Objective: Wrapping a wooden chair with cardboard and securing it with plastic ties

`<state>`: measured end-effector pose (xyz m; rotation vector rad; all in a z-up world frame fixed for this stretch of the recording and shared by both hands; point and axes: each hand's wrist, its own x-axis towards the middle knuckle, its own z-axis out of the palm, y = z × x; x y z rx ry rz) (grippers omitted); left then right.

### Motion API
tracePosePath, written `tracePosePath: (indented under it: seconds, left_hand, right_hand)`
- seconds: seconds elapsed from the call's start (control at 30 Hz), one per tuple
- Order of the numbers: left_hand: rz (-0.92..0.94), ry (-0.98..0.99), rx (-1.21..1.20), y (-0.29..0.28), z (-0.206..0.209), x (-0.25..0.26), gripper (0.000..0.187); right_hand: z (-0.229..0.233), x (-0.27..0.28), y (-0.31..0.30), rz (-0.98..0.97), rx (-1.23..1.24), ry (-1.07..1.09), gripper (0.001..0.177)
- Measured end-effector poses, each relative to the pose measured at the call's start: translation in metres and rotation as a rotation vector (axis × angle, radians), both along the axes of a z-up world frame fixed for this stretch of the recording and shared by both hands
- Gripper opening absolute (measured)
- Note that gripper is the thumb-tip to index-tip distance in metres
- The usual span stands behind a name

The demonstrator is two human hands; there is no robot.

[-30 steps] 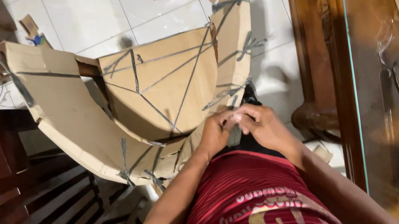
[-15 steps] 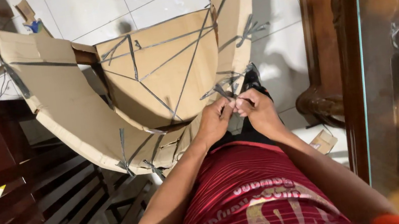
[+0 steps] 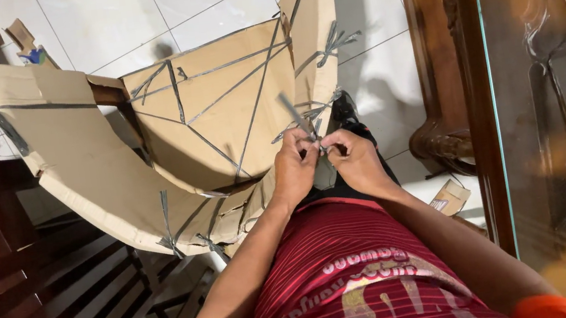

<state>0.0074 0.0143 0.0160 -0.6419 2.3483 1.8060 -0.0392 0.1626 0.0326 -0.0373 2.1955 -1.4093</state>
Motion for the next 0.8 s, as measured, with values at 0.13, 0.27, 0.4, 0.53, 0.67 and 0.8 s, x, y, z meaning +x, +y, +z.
tracePosePath:
  seconds: [0.13, 0.27, 0.4, 0.53, 0.67, 0.8]
  left_hand:
    - [-0.031, 0.008, -0.037, -0.001, 0.011, 0.0, 0.024]
    - [-0.104, 0.041, -0.139, 0.0, 0.015, 0.002, 0.025]
    - [-0.187, 0.131, -0.267, 0.003, 0.004, 0.008, 0.047]
    - [-0.255, 0.217, -0.36, 0.0, -0.006, 0.013, 0.051]
    - [-0.343, 0.279, -0.495, -0.002, -0.028, 0.016, 0.054]
    - [-0.377, 0.339, -0.64, -0.005, -0.041, 0.017, 0.057]
  right_hand:
    - [0.011, 0.005, -0.005, 0.041, 0.013, 0.114, 0.022]
    - [0.005, 0.001, -0.005, 0.017, -0.002, 0.044, 0.017]
    - [-0.005, -0.001, -0.003, -0.093, -0.142, -0.083, 0.016]
    - [-0.011, 0.001, -0.002, -0.146, -0.202, -0.106, 0.017]
    - [-0.003, 0.005, -0.006, -0.118, -0.169, 0.038, 0.011]
    - [-0.036, 0.008, 0.001, 0.084, -0.009, 0.474, 0.011]
